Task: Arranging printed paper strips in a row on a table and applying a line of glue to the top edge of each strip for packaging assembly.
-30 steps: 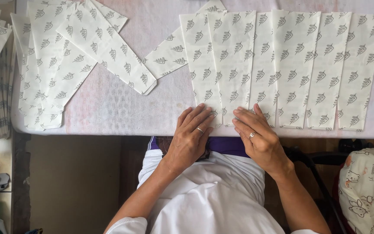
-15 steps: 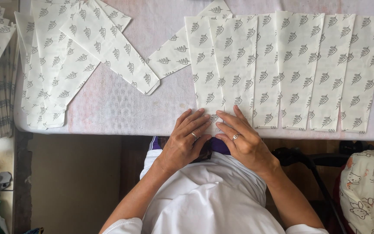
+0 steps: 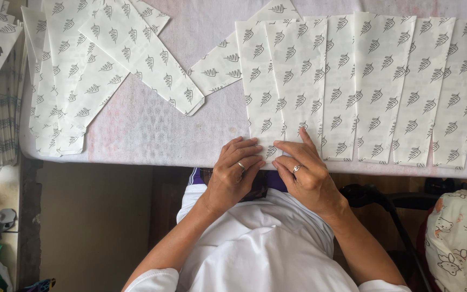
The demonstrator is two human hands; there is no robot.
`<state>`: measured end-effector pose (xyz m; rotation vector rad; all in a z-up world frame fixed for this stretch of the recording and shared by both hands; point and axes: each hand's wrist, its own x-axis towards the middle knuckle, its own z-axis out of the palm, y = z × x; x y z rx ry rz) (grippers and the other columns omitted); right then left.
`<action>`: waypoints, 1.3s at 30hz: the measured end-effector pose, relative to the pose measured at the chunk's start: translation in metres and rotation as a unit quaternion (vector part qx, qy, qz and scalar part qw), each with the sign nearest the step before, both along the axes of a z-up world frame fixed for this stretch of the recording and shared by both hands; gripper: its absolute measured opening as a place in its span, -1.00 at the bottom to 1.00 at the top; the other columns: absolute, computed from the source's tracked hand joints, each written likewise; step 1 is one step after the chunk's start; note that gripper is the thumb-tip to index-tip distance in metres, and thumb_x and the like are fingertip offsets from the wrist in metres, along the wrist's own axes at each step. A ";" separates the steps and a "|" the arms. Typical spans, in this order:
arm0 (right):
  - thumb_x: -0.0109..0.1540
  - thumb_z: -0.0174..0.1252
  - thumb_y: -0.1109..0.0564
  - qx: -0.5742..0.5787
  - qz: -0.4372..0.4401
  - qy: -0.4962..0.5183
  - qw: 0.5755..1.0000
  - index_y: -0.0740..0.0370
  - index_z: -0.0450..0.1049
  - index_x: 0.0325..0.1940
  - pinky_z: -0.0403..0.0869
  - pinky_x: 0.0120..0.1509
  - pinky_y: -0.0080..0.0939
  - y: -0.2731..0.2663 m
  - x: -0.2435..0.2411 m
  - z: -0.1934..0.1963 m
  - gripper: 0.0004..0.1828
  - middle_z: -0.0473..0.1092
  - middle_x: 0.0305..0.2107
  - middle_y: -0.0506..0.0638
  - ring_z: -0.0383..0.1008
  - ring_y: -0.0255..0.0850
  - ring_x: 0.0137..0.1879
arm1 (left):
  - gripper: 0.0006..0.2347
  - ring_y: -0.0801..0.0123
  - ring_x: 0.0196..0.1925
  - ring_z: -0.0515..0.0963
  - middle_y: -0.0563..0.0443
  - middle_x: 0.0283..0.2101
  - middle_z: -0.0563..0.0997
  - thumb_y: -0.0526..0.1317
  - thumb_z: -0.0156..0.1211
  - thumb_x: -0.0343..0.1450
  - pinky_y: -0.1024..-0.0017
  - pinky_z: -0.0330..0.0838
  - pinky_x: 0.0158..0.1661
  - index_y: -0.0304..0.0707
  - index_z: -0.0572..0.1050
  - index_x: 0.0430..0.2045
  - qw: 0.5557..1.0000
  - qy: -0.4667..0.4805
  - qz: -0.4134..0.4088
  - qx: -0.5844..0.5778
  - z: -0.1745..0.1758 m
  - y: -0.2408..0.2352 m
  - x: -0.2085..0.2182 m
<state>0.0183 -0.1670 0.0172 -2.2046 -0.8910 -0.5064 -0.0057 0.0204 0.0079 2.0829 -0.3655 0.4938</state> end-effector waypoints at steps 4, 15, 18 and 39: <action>0.22 0.34 0.27 0.028 -0.021 0.059 0.998 0.39 0.55 -0.35 0.26 0.51 0.20 0.001 -0.002 -0.001 -0.89 0.55 -0.09 0.11 0.60 0.00 0.04 | -0.94 0.03 0.01 0.70 -0.12 -0.28 0.73 -0.45 0.41 0.30 0.06 0.49 0.16 -0.42 0.67 -0.43 0.999 0.027 0.015 -0.031 0.001 -0.002 0.001; 0.16 0.38 0.31 0.057 -0.024 0.131 0.989 0.30 0.60 -0.27 0.17 0.58 0.09 -0.001 0.002 0.000 -0.90 0.55 -0.11 0.08 0.61 -0.06 0.04 | -0.81 0.07 0.09 0.63 -0.12 -0.21 0.66 -0.35 0.47 0.28 0.16 0.43 0.18 -0.44 0.63 -0.31 0.997 0.069 0.016 -0.038 0.012 -0.002 -0.001; 0.16 0.38 0.31 0.059 -0.024 0.143 0.988 0.32 0.60 -0.28 0.16 0.59 0.09 0.000 0.001 0.003 -0.91 0.55 -0.11 0.08 0.61 -0.07 0.04 | -0.87 0.08 0.11 0.62 -0.10 -0.21 0.65 -0.47 0.35 0.33 0.21 0.41 0.17 -0.44 0.62 -0.29 0.996 0.082 0.013 -0.021 -0.002 -0.003 -0.003; 0.22 0.30 0.26 -0.023 -0.020 0.089 0.996 0.24 0.63 -0.01 0.17 0.58 0.14 -0.007 -0.002 -0.010 -0.75 0.52 -0.01 0.07 0.58 -0.04 0.11 | -0.67 0.02 0.36 0.46 -0.23 0.09 0.64 -0.11 -0.01 0.58 -0.17 -0.30 0.49 -0.37 0.66 -0.33 0.895 0.054 0.083 0.435 0.016 0.088 0.029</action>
